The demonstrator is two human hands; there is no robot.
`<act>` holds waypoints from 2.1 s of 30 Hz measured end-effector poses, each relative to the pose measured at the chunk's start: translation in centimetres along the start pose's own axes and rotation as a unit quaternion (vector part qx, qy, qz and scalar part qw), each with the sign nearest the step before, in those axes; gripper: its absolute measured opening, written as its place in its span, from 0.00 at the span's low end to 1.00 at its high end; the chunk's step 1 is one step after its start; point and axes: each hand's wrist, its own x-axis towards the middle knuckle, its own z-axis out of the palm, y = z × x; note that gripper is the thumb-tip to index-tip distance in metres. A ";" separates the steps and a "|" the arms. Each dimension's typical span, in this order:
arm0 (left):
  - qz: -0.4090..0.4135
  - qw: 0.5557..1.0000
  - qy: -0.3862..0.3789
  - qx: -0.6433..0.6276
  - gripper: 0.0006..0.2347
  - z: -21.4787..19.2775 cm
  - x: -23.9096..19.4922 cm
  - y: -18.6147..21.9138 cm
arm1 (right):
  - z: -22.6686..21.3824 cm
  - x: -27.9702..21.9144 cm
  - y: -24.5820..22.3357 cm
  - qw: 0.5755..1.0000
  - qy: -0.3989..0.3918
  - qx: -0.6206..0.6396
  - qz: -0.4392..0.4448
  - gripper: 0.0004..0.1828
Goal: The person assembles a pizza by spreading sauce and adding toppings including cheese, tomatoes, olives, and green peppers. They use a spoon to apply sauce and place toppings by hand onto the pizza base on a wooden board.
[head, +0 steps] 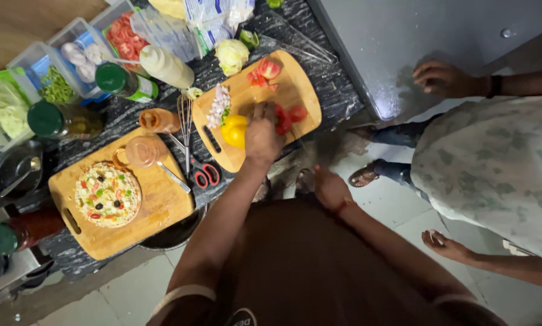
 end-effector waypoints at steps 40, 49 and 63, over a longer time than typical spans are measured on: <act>-0.089 0.995 0.037 0.008 0.36 -5.1 -5.1 -4.8 | -7.0 0.1 -5.9 0.953 0.001 0.231 0.198 0.19; -0.039 0.999 -0.025 -0.008 0.37 -3.9 -5.3 -2.7 | -6.7 0.9 -7.7 0.944 0.012 0.248 0.218 0.16; -0.097 0.990 -0.099 -0.013 0.22 -7.6 -1.8 -5.1 | -5.1 1.9 -7.7 0.907 -0.080 0.349 0.222 0.22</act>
